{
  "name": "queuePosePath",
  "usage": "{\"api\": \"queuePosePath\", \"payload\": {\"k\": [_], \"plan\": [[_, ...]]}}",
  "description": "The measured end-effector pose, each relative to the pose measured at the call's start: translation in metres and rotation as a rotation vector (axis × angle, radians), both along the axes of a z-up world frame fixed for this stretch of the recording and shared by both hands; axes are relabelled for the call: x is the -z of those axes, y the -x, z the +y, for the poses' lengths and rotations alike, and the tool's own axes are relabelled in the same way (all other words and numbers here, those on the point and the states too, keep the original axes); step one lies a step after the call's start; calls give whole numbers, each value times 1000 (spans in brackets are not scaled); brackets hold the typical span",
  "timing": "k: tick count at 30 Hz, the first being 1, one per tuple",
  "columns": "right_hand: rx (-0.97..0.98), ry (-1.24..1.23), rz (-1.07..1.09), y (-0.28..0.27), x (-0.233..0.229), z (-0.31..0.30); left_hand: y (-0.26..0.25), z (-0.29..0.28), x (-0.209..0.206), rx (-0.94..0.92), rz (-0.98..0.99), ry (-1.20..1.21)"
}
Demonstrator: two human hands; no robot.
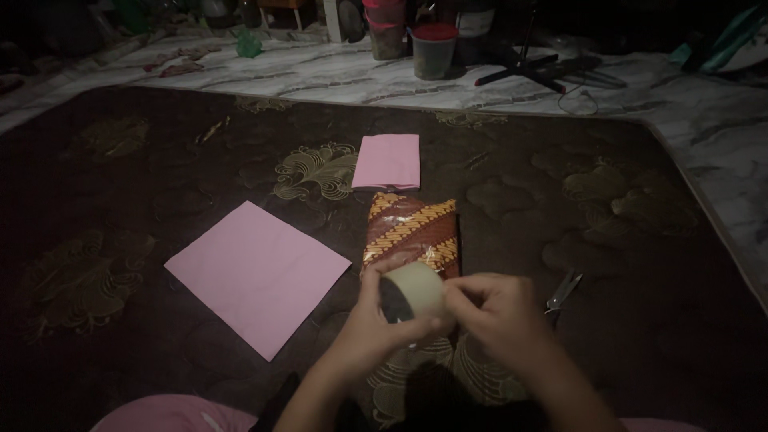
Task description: The person wraps a rectangular gift with patterned paper, folds the edges, and secures them with clear tape. They use scissors to cut the tape and continue folding and taping the remaining sides.
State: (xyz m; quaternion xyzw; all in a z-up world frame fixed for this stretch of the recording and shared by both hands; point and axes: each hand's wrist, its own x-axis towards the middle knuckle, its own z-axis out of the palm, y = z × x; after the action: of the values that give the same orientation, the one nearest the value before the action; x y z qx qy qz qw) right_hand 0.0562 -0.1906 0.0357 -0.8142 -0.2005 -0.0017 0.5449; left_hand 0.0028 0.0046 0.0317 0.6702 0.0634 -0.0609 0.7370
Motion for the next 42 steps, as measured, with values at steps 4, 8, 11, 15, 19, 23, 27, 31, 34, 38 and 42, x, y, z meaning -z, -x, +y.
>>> {"api": "queuePosePath", "payload": {"k": [4, 8, 11, 15, 19, 23, 27, 31, 34, 38, 42], "plan": [[59, 231, -63, 8, -12, 3, 8, 3, 12, 29, -167, 82], [37, 177, -197, 14, -9, 11, 11, 10, 21, 35, -176, 112], [9, 14, 183, 15, -8, 13, 15, 15, 19, 49, -160, 122], [-84, 0, 206, 13, -5, 14, 18, 20, 12, 51, -129, 76], [-40, 131, 67, 16, -3, 16, 19, 29, -2, 12, -137, -294], [36, 203, -72, 16, 5, 18, 19, 31, -4, -23, -170, -457], [24, 134, -81, 9, 22, 19, 17, 24, 4, -77, -250, -498], [-32, -264, 418, -1, 31, 22, 18, 19, 5, -80, -168, -295], [-3, -233, 417, 5, 25, 17, 18, 16, -1, -130, -10, -150], [60, 179, 194, 14, 12, 22, 18, 18, -11, -170, 62, -504], [40, 242, -102, 17, 3, 26, 24, 15, -13, -189, -128, -666]]}}
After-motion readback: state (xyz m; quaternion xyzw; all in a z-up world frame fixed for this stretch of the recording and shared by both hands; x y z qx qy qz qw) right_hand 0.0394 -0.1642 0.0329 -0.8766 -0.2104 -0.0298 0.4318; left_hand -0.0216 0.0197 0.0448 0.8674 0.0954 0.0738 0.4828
